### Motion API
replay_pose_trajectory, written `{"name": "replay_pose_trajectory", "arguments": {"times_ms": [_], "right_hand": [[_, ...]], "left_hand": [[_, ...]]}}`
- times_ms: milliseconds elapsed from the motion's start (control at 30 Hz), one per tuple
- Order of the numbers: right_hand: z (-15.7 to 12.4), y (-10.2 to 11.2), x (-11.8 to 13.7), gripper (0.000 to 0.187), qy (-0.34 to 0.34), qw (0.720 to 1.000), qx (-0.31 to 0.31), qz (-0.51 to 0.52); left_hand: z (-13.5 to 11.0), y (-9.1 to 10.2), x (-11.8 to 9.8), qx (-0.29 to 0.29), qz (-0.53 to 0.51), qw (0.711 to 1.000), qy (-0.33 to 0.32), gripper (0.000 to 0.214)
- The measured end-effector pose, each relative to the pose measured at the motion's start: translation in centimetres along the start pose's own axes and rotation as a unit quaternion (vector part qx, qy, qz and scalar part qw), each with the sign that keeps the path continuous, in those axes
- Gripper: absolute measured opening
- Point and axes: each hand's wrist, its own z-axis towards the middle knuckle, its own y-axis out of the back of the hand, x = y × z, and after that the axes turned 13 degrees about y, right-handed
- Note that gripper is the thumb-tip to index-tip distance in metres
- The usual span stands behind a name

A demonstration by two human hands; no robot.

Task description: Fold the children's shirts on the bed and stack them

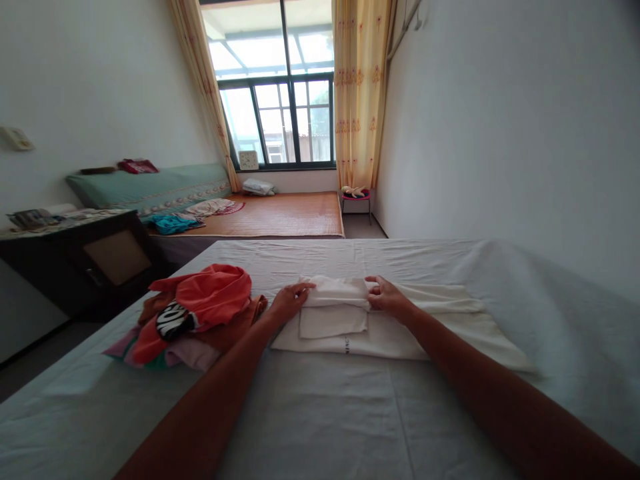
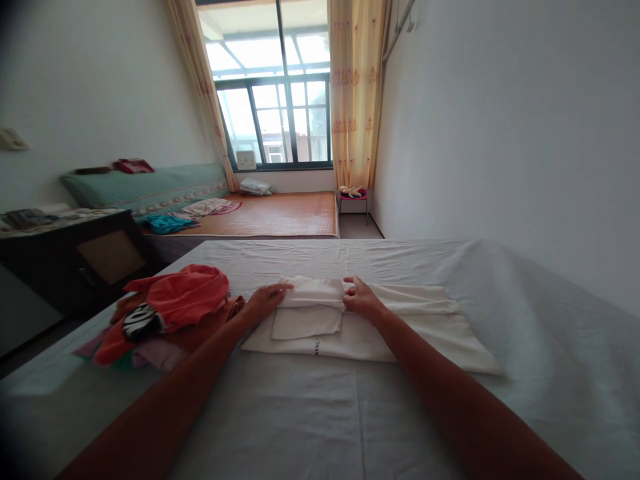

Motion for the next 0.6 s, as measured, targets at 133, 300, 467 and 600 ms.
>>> {"name": "replay_pose_trajectory", "arguments": {"times_ms": [133,300,467,600], "right_hand": [[-0.1,0.2,-0.4,0.046,0.011,0.999,-0.033,-0.022],[-0.4,1.1,-0.3,0.025,0.042,0.989,-0.056,-0.133],[-1.5,1.6,0.4,0.041,0.072,0.972,0.033,-0.220],[-2.0,1.4,0.7,0.041,0.161,0.955,0.089,-0.234]], "left_hand": [[-0.1,-0.1,-0.3,-0.016,0.023,1.000,0.011,0.037],[-0.5,-0.2,-0.6,-0.027,0.072,0.997,0.028,0.037],[-0.3,-0.6,-0.3,-0.059,0.012,0.998,0.010,0.035],[0.1,-0.7,0.1,-0.071,-0.035,0.997,0.000,0.036]]}}
